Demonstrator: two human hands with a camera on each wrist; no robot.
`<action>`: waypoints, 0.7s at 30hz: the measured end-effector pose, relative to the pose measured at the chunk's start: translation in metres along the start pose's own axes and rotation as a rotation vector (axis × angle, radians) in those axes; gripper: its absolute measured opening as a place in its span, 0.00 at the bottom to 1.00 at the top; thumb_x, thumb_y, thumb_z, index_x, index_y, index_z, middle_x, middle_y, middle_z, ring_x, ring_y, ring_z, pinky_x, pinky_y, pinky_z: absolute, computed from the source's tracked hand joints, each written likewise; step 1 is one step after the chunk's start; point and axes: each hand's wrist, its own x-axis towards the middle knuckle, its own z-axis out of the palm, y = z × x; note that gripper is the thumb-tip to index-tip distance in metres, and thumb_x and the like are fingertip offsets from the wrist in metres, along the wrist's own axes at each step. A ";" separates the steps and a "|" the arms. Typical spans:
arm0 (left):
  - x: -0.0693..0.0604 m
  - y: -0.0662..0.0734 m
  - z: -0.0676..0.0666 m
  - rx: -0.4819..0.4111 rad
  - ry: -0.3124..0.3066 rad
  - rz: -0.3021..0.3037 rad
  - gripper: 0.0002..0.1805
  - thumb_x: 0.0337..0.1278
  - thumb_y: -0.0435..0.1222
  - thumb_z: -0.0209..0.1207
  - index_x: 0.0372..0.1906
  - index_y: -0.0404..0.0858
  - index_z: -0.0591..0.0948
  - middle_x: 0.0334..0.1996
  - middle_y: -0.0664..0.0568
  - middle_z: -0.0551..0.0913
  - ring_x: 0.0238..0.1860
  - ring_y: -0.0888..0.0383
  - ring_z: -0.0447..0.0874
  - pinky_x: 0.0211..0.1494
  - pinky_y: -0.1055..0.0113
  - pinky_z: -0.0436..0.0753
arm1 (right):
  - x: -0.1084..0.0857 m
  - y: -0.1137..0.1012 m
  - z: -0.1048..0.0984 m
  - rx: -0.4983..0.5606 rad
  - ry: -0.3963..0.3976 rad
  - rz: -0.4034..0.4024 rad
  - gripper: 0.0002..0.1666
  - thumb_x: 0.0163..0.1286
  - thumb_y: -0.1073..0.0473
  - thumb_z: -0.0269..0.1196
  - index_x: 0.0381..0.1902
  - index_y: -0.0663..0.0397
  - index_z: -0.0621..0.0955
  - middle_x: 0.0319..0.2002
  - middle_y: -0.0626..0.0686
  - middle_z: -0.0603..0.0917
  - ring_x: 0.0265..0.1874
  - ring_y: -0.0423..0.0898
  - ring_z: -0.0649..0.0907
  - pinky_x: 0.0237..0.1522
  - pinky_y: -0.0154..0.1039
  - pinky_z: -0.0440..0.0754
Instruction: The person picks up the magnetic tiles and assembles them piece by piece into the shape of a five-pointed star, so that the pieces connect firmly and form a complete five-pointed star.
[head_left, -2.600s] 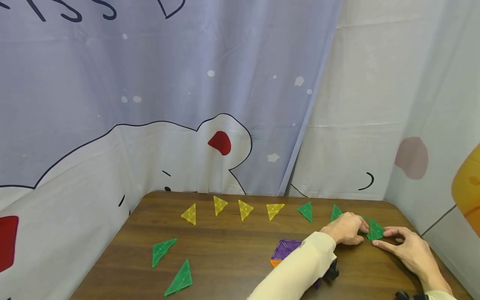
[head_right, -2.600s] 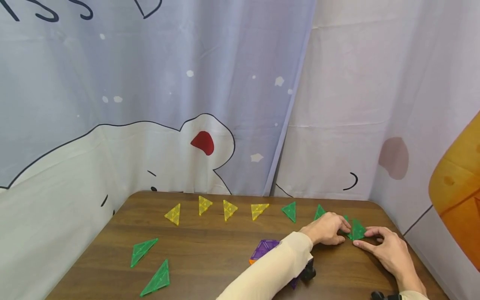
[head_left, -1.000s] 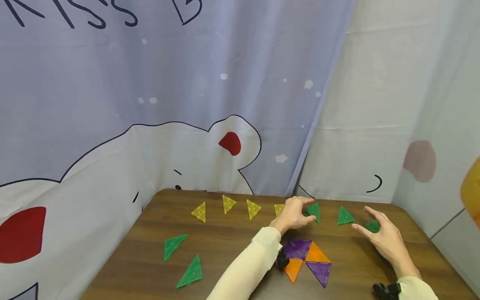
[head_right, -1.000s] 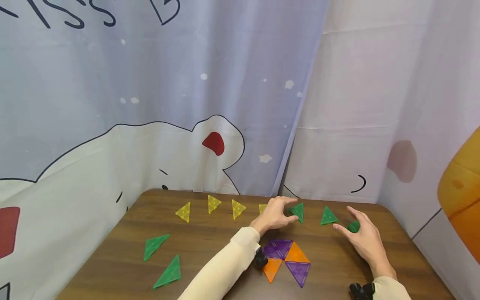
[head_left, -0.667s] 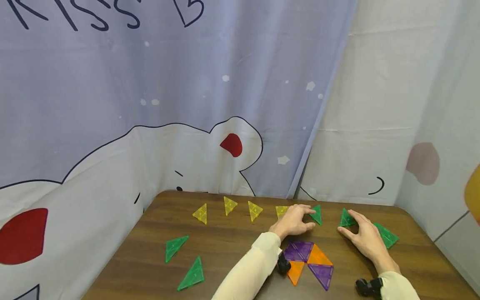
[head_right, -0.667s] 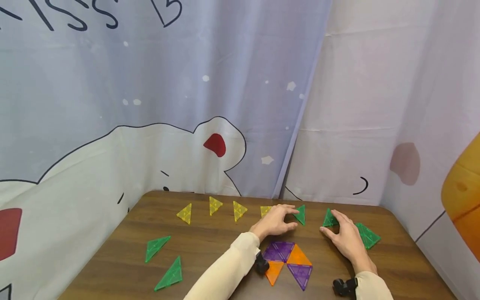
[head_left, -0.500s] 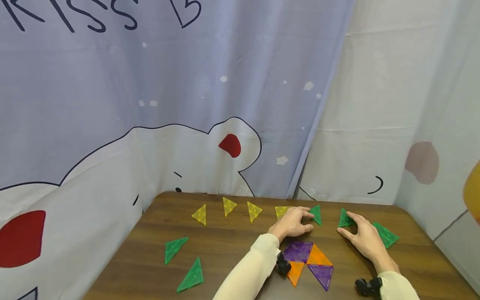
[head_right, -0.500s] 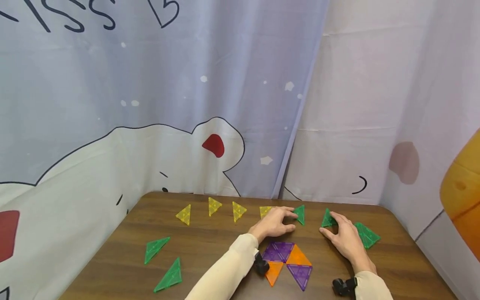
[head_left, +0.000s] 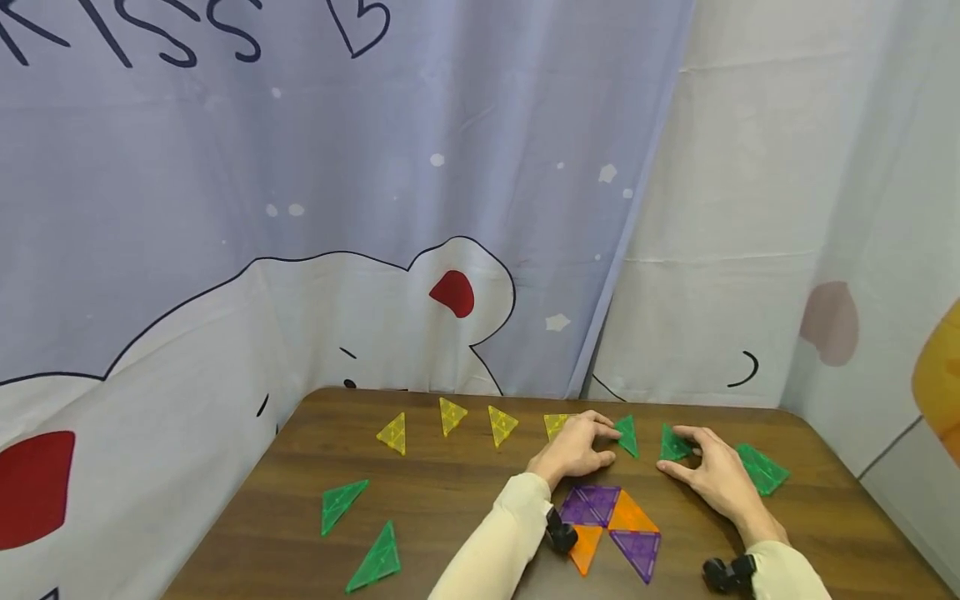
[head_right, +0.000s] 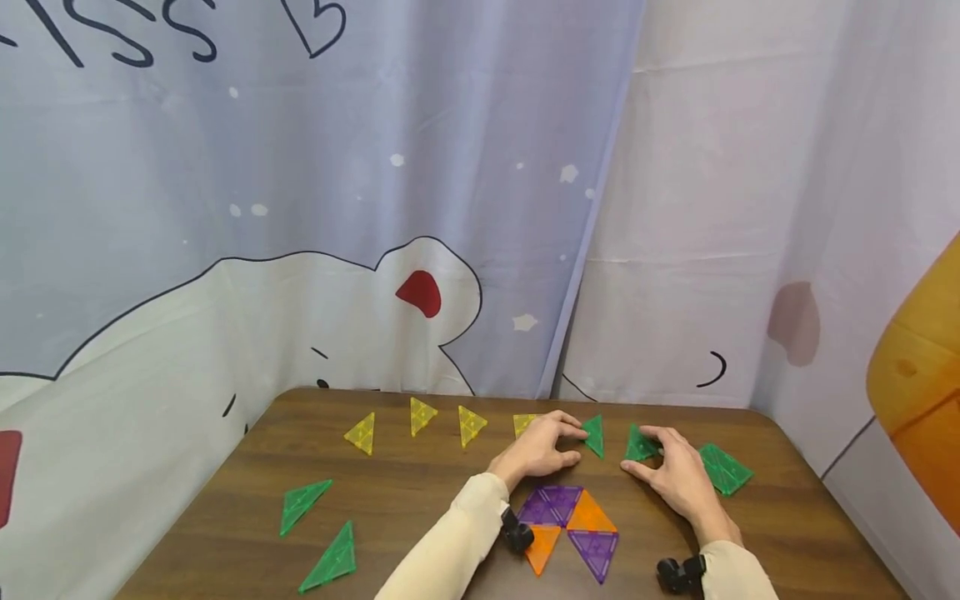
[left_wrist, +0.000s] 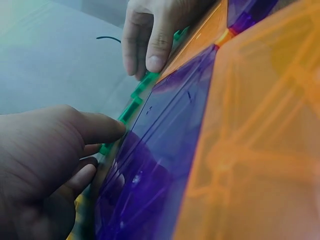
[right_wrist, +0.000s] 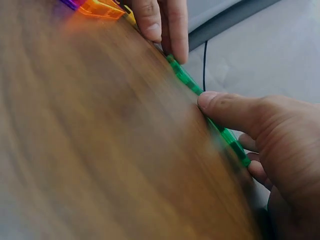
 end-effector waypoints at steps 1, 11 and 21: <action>0.000 0.001 0.000 0.002 -0.002 0.001 0.21 0.75 0.39 0.71 0.68 0.45 0.89 0.69 0.54 0.84 0.70 0.58 0.81 0.79 0.65 0.74 | 0.000 -0.001 0.001 0.008 -0.002 -0.004 0.48 0.71 0.39 0.79 0.75 0.63 0.77 0.69 0.69 0.81 0.61 0.69 0.84 0.62 0.69 0.83; -0.002 0.006 0.000 0.040 -0.051 0.062 0.23 0.75 0.40 0.72 0.70 0.45 0.88 0.70 0.55 0.84 0.71 0.59 0.79 0.79 0.66 0.72 | 0.005 -0.013 0.009 0.042 -0.032 -0.080 0.49 0.70 0.42 0.81 0.78 0.60 0.76 0.70 0.65 0.82 0.65 0.66 0.84 0.66 0.65 0.83; -0.003 0.013 -0.002 0.063 -0.099 0.072 0.24 0.75 0.43 0.71 0.71 0.50 0.87 0.71 0.59 0.82 0.70 0.60 0.78 0.76 0.68 0.73 | 0.003 -0.015 0.010 0.016 -0.061 -0.036 0.52 0.67 0.34 0.80 0.78 0.58 0.77 0.70 0.67 0.83 0.63 0.67 0.82 0.62 0.71 0.81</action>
